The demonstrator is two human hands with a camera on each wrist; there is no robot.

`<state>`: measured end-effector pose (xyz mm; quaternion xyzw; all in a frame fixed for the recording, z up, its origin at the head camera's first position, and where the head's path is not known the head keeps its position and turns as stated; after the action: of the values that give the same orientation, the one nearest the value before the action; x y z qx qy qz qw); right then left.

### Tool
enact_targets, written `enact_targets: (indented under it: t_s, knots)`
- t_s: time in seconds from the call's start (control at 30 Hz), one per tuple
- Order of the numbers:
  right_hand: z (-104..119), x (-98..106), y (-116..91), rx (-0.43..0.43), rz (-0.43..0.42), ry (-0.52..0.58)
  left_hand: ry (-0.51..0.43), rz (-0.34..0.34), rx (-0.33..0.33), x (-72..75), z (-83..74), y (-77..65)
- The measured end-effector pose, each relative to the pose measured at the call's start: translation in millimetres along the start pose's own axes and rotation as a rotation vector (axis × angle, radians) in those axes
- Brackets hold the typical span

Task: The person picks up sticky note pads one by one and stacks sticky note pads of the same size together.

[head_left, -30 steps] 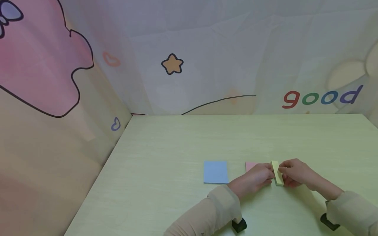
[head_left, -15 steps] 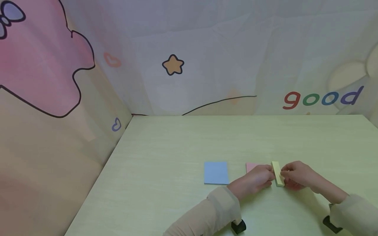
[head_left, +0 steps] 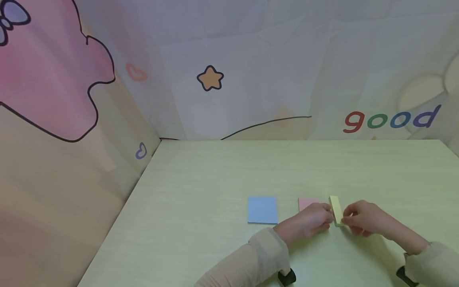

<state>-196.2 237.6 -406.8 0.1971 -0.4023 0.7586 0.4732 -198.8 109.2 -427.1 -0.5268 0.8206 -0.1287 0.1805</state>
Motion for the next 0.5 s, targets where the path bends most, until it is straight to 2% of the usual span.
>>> enact_targets:
  t_s: [0.2, 0.5]
  knots:
    - [0.9, -0.8, -2.7, 0.015, -0.01, -0.046, 0.039, 0.016, 0.006, -0.5, 0.3, -5.6]
    - [1.1, -3.2, -5.4, 0.056, -0.011, -0.036, 0.044, 0.032, 0.0, -1.7, 3.2, -10.0]
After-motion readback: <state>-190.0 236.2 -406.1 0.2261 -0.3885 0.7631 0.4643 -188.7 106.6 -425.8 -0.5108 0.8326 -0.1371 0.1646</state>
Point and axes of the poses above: each hand's wrist, its own y-axis towards the middle knuckle, its own x-axis out of the back of the hand, z = x × y, the point moved 4 cm from there along y, towards the middle knuckle, and after that the axes turned 2 degrees about -x, right-handed, at the moved point
